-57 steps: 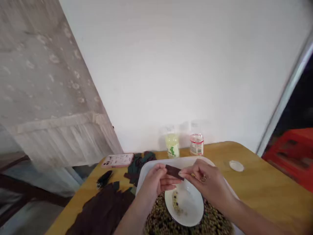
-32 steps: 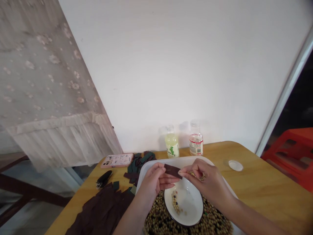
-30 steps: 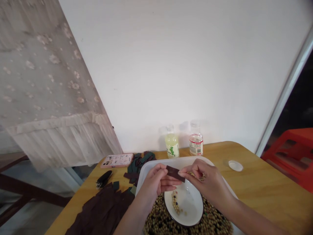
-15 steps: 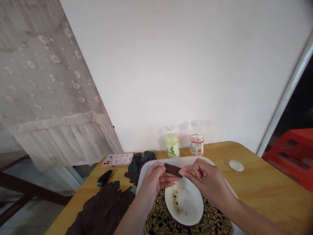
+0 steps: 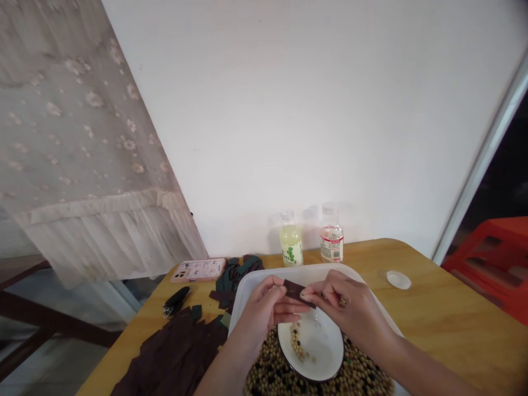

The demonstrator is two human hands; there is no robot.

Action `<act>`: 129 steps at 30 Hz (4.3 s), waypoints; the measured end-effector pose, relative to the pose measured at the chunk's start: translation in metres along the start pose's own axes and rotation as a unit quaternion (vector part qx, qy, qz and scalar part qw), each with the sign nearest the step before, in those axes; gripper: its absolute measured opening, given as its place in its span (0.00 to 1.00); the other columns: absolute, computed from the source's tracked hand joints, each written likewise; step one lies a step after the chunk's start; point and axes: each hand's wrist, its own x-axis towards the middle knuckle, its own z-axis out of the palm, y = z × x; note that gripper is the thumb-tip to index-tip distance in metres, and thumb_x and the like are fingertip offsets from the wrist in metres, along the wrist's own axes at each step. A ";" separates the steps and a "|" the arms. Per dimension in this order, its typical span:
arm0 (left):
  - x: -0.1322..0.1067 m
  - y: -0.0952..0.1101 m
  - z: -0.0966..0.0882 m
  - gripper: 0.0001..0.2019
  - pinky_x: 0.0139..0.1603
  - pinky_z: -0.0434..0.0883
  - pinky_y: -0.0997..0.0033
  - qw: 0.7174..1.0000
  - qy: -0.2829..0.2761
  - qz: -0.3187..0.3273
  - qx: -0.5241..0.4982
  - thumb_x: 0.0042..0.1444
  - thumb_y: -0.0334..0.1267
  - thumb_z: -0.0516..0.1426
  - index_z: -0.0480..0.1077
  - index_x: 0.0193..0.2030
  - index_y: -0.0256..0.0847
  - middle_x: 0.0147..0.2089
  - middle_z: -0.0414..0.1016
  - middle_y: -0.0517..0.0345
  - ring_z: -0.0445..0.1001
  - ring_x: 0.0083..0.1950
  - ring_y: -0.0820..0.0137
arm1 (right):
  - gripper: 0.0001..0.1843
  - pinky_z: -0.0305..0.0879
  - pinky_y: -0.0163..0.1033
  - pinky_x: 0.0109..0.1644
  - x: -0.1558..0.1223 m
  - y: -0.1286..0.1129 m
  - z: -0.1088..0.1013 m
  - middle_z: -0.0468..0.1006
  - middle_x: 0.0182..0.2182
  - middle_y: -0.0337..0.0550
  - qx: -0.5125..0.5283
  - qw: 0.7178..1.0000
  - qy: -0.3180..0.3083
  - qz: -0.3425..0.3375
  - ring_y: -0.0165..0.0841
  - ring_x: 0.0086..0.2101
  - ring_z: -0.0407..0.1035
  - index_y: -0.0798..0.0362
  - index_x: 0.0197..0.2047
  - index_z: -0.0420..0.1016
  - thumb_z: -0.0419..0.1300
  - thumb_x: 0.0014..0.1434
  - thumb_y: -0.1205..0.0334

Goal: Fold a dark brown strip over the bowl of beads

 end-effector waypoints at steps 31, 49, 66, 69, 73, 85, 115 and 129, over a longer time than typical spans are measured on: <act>0.000 0.000 0.000 0.12 0.27 0.70 0.74 0.999 -0.015 -0.028 -0.002 0.43 0.40 0.57 0.58 0.30 0.40 0.25 0.76 0.53 0.76 0.30 0.63 | 0.19 0.66 0.32 0.25 -0.002 0.001 0.002 0.66 0.17 0.35 -0.008 1.000 -0.014 -0.022 0.32 0.27 0.74 0.49 0.17 0.47 0.54 0.53 0.65; 0.001 0.002 0.001 0.12 0.26 0.70 0.75 1.000 0.002 -0.002 -0.005 0.43 0.41 0.57 0.57 0.29 0.40 0.24 0.75 0.55 0.76 0.30 0.64 | 0.20 0.66 0.33 0.26 -0.002 0.001 0.001 0.67 0.16 0.35 0.003 1.000 -0.011 -0.009 0.35 0.29 0.74 0.49 0.17 0.45 0.54 0.52 0.65; 0.003 -0.001 0.000 0.10 0.26 0.70 0.76 1.000 0.015 -0.011 -0.001 0.44 0.39 0.56 0.57 0.30 0.40 0.23 0.75 0.56 0.76 0.30 0.65 | 0.19 0.65 0.31 0.27 -0.005 0.007 0.004 0.69 0.20 0.37 0.003 0.999 -0.015 -0.044 0.32 0.30 0.73 0.50 0.18 0.48 0.53 0.54 0.66; 0.001 -0.001 0.002 0.10 0.26 0.70 0.75 1.000 -0.004 -0.023 0.007 0.44 0.39 0.56 0.58 0.31 0.39 0.24 0.75 0.55 0.76 0.29 0.65 | 0.18 0.64 0.31 0.26 -0.004 0.010 0.005 0.66 0.19 0.36 -0.005 0.998 -0.018 -0.058 0.31 0.28 0.73 0.50 0.18 0.49 0.53 0.54 0.66; 0.000 -0.001 0.002 0.10 0.26 0.70 0.75 1.000 -0.014 -0.025 0.010 0.43 0.39 0.56 0.59 0.30 0.39 0.24 0.75 0.55 0.76 0.28 0.66 | 0.18 0.64 0.31 0.25 -0.004 0.010 0.004 0.65 0.18 0.34 -0.006 0.997 -0.021 -0.072 0.29 0.26 0.72 0.50 0.18 0.50 0.53 0.54 0.67; 0.003 -0.001 -0.002 0.12 0.27 0.71 0.73 1.000 -0.010 -0.021 0.002 0.42 0.40 0.58 0.58 0.30 0.39 0.24 0.74 0.55 0.76 0.28 0.65 | 0.18 0.64 0.30 0.26 -0.005 0.011 0.005 0.66 0.20 0.34 0.007 0.996 -0.030 -0.087 0.29 0.28 0.72 0.50 0.18 0.50 0.54 0.54 0.69; 0.000 -0.001 -0.001 0.11 0.28 0.70 0.75 1.000 0.011 0.011 -0.010 0.44 0.40 0.56 0.58 0.31 0.40 0.23 0.74 0.58 0.76 0.30 0.65 | 0.20 0.66 0.32 0.25 -0.004 0.008 0.002 0.67 0.18 0.36 0.001 0.999 -0.025 -0.035 0.34 0.29 0.74 0.49 0.18 0.47 0.54 0.54 0.65; -0.001 -0.002 0.001 0.11 0.27 0.71 0.73 0.998 -0.054 -0.037 0.018 0.44 0.40 0.58 0.64 0.31 0.35 0.24 0.75 0.54 0.76 0.27 0.67 | 0.21 0.66 0.32 0.26 -0.004 0.008 0.003 0.63 0.16 0.34 -0.020 0.999 0.004 -0.046 0.34 0.28 0.74 0.50 0.17 0.47 0.54 0.55 0.63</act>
